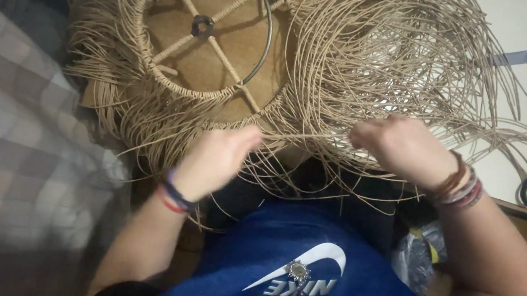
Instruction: The person is weaving straw strands onto a circular frame to create a decorative item.
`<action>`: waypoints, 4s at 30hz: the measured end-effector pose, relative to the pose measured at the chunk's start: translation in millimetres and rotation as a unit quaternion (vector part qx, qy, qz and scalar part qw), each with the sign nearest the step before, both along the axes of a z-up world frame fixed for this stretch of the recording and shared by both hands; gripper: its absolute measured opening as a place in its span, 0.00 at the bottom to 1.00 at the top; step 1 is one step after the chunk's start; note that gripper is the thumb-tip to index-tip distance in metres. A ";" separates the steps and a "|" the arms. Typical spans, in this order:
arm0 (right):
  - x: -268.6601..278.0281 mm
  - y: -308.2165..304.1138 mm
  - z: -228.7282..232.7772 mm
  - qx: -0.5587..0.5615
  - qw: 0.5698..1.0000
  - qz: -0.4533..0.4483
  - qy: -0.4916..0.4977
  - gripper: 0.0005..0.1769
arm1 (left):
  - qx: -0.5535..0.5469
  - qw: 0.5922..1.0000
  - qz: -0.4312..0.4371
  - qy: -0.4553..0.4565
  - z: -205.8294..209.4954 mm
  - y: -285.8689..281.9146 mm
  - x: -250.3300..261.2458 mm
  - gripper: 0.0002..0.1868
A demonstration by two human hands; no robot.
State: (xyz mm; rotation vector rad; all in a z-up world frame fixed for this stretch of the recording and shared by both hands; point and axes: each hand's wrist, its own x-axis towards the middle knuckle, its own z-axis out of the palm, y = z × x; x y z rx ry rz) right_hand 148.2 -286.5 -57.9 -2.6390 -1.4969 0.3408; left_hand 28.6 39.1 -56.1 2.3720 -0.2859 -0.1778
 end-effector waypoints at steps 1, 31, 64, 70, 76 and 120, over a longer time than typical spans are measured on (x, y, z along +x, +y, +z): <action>5.0 -0.7 3.6 0.002 0.998 -0.016 0.054 0.06 | 0.003 1.000 0.009 0.014 0.6 11.6 0.3 0.10; 18.7 20.0 -43.8 0.094 0.984 0.039 0.146 0.18 | -0.083 0.986 0.003 0.144 14.5 76.0 -25.6 0.14; 45.8 181.4 -2.0 0.228 0.943 0.082 0.228 0.10 | 0.079 0.953 0.079 -0.283 1.0 23.8 -29.4 0.10; 60.6 166.2 -21.2 0.231 0.931 0.050 0.278 0.09 | 0.056 0.949 0.152 -0.270 -35.6 31.9 -20.2 0.10; 60.3 170.6 -18.9 0.303 0.937 -0.047 0.168 0.07 | 0.130 0.937 0.123 -0.300 -0.9 33.7 -0.8 0.11; -9.7 193.3 1.1 0.247 0.939 -0.176 0.163 0.26 | 0.108 0.961 0.253 0.038 -72.0 5.4 20.8 0.15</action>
